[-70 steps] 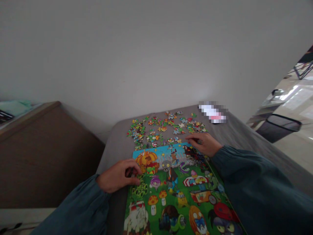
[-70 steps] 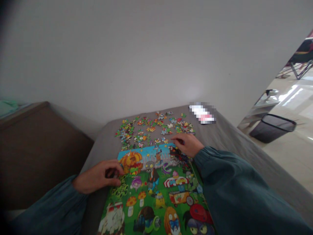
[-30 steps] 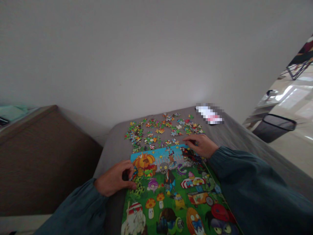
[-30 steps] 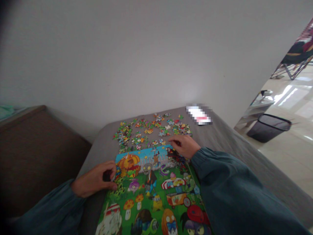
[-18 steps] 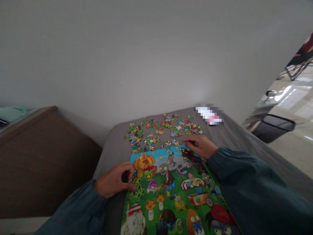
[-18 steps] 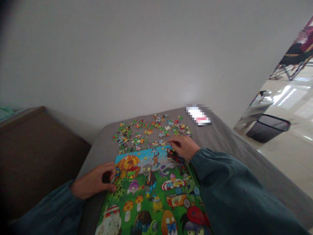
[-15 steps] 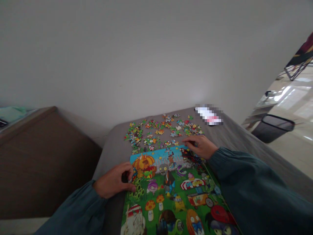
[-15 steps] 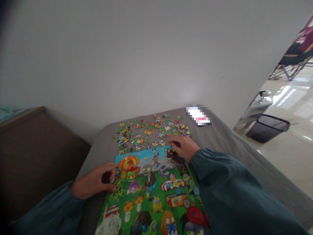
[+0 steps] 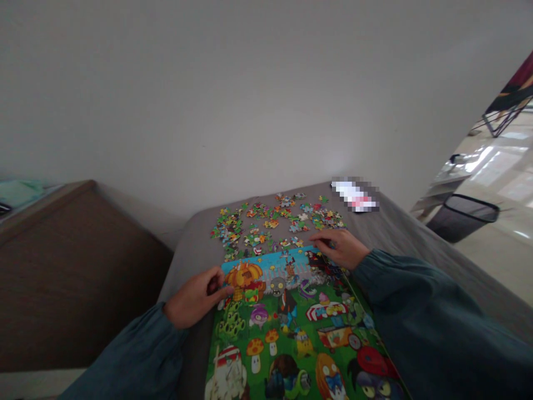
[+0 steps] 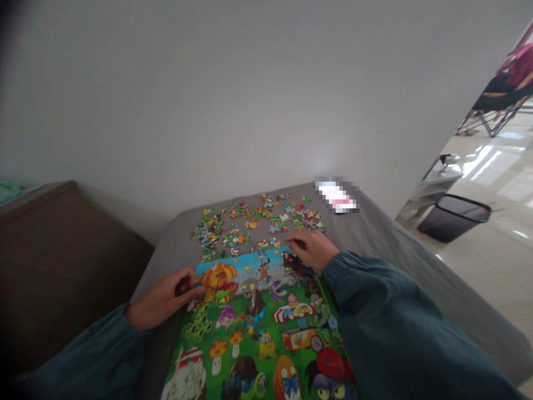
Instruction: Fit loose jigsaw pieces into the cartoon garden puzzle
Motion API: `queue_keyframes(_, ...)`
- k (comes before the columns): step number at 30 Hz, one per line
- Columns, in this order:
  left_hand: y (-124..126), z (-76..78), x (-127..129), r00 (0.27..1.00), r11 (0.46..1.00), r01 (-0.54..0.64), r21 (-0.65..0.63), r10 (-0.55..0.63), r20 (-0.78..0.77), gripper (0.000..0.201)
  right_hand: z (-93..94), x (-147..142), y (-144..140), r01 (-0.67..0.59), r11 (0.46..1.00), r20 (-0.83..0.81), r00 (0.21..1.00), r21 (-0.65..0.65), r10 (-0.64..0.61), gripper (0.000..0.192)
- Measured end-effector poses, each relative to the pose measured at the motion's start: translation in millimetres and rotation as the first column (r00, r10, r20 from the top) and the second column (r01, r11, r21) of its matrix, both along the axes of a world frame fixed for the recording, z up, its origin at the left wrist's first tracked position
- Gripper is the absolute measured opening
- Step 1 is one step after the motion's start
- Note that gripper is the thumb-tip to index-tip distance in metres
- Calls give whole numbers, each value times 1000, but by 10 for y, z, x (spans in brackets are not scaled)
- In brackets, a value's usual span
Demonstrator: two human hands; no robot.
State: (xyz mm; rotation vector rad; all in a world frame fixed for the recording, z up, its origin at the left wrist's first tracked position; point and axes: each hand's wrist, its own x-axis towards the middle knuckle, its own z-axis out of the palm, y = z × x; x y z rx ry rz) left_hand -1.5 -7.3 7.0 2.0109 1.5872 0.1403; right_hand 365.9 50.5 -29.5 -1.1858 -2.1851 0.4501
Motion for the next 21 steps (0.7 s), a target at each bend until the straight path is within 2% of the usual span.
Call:
queue_keyframes(3,21,-30,-10,998,997,-28,66,31,-58,41,-4,9,11,-63,996,11,998,63,62,25)
queue_keyframes(6,41,-71,-42,997,998,-20,52,24,-69,40,8,16,-11,-129,989,71,990,65,125,31)
queue_keyframes(8,53,-95,-63,998,999,-15,37,18,-63,39,14,12,-49,-146,989,135,980,7,143,50)
queue_keyframes(11,65,-115,-79,999,1000,-13,28,14,-51,39,2,-11,-117,-163,982,224,958,-96,181,91)
queue_keyframes(13,69,-123,-85,999,1000,-10,21,11,-43,38,-16,-29,-148,-181,974,257,943,-136,211,104)
queue_keyframes(21,54,-110,-58,1000,1000,-5,-1,5,-16,37,-20,-58,-161,-225,957,294,917,-182,272,97)
